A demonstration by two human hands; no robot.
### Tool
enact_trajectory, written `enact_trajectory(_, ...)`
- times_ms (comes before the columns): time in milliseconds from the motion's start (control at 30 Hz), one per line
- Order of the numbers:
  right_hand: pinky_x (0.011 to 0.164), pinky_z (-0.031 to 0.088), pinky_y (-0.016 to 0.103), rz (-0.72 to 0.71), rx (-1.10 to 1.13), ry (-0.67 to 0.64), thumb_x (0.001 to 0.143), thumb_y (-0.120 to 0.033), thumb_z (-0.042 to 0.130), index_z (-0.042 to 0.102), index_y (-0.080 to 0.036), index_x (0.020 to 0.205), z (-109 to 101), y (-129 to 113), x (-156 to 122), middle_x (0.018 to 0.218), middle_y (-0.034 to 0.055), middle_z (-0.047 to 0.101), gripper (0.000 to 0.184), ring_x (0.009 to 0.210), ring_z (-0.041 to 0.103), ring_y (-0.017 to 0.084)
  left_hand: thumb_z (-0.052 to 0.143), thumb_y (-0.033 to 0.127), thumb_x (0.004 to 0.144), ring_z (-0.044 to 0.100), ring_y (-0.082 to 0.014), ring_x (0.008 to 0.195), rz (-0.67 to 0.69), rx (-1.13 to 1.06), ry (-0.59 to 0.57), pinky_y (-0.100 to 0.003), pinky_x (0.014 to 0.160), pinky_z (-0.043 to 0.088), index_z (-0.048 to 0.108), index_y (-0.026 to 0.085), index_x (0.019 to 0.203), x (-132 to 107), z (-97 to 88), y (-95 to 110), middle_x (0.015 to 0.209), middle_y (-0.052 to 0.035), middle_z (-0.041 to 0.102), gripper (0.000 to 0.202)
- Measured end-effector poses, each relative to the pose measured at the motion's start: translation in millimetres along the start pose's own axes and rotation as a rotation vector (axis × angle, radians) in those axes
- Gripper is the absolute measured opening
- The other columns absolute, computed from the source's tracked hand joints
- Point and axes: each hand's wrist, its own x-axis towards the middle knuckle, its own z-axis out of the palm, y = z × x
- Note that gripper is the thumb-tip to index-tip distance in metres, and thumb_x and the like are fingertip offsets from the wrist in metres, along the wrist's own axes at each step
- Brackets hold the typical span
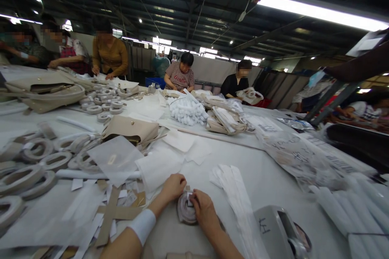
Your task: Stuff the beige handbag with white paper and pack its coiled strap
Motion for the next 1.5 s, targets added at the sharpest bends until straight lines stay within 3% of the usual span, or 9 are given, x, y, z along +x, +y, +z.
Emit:
enact_trajectory(133, 0.078, 0.045, 0.032, -0.018, 0.003, 0.014, 0.088, -0.017, 0.045, 0.059, -0.019, 0.086, 0, 1, -2, 0.088, 0.007, 0.067, 0.014, 0.082, 0.06, 0.02, 0.062, 0.034, 0.087, 0.061, -0.0188, 0.092, -0.057, 0.01, -0.077, -0.039, 0.084, 0.05, 0.062, 0.014, 0.098, 21, -2.1, 4, 0.099, -0.005, 0.065, 0.023)
enact_trajectory(333, 0.076, 0.044, 0.031, -0.052, -0.006, -0.012, 0.09, -0.017, 0.044, 0.058, -0.019, 0.09, -2, 1, -2, 0.085, 0.0056, 0.065, 0.014, 0.08, 0.059, 0.02, 0.063, 0.031, 0.087, 0.062, -0.0176, 0.088, -0.077, 0.054, -0.178, -0.038, 0.081, 0.052, 0.063, 0.014, 0.093, 25, -4.4, 13, 0.094, -0.0036, 0.064, 0.018)
enact_trajectory(567, 0.077, 0.042, 0.033, -0.05, -0.004, -0.014, 0.092, -0.019, 0.043, 0.057, -0.019, 0.09, -2, -2, 1, 0.085, 0.0054, 0.064, 0.015, 0.081, 0.057, 0.021, 0.062, 0.034, 0.087, 0.061, -0.0179, 0.088, -0.025, -0.005, -0.122, -0.038, 0.081, 0.052, 0.062, 0.014, 0.094, 20, -8.8, 15, 0.093, -0.0035, 0.064, 0.021)
enact_trajectory(800, 0.077, 0.044, 0.032, -0.056, 0.022, -0.005, 0.093, -0.02, 0.042, 0.058, -0.019, 0.09, -4, -6, 3, 0.086, 0.0058, 0.064, 0.016, 0.082, 0.058, 0.019, 0.059, 0.032, 0.089, 0.061, -0.0191, 0.092, -0.069, -0.077, -0.05, -0.041, 0.084, 0.051, 0.061, 0.014, 0.098, 20, -8.0, 16, 0.097, -0.0044, 0.063, 0.02)
enact_trajectory(900, 0.078, 0.044, 0.032, -0.053, 0.022, -0.005, 0.092, -0.019, 0.042, 0.058, -0.019, 0.089, -3, -6, 3, 0.086, 0.0059, 0.064, 0.016, 0.082, 0.058, 0.019, 0.062, 0.031, 0.088, 0.062, -0.0174, 0.086, -0.099, -0.133, -0.082, -0.038, 0.08, 0.053, 0.06, 0.014, 0.103, 18, -8.1, 16, 0.096, -0.004, 0.064, 0.023)
enact_trajectory(1000, 0.078, 0.044, 0.032, -0.06, 0.002, -0.002, 0.092, -0.019, 0.042, 0.059, -0.019, 0.088, -3, -6, 4, 0.086, 0.0061, 0.064, 0.017, 0.083, 0.058, 0.02, 0.063, 0.032, 0.087, 0.062, -0.0143, 0.072, -0.14, -0.197, -0.161, -0.032, 0.07, 0.054, 0.062, 0.013, 0.095, 16, -7.1, 16, 0.084, -0.001, 0.065, 0.021)
enact_trajectory(1100, 0.078, 0.043, 0.032, -0.081, -0.03, -0.027, 0.092, -0.018, 0.042, 0.059, -0.019, 0.088, -5, -7, 6, 0.085, 0.0055, 0.063, 0.017, 0.083, 0.057, 0.02, 0.062, 0.033, 0.087, 0.061, -0.0129, 0.066, -0.174, -0.265, -0.197, -0.03, 0.066, 0.054, 0.063, 0.012, 0.083, 13, -3.2, 18, 0.074, 0.001, 0.063, 0.022)
enact_trajectory(1300, 0.077, 0.039, 0.032, -0.073, -0.108, -0.104, 0.086, -0.012, 0.046, 0.057, -0.018, 0.078, -10, -10, 12, 0.078, 0.004, 0.062, 0.014, 0.076, 0.056, 0.019, 0.056, 0.034, 0.092, 0.058, -0.0098, 0.054, -0.197, -0.424, -0.132, -0.025, 0.056, 0.051, 0.062, 0.012, 0.083, 3, 13.7, 14, 0.062, 0.004, 0.058, 0.024)
enact_trajectory(1500, 0.076, 0.038, 0.031, -0.072, -0.088, -0.164, 0.087, -0.014, 0.047, 0.057, -0.02, 0.079, -14, -13, 18, 0.08, 0.0032, 0.064, 0.014, 0.078, 0.057, 0.018, 0.052, 0.021, 0.092, 0.055, -0.0088, 0.047, -0.203, -0.535, -0.028, -0.019, 0.044, 0.044, 0.059, 0.012, 0.091, 0, 32.6, 5, 0.056, 0.0064, 0.053, 0.011)
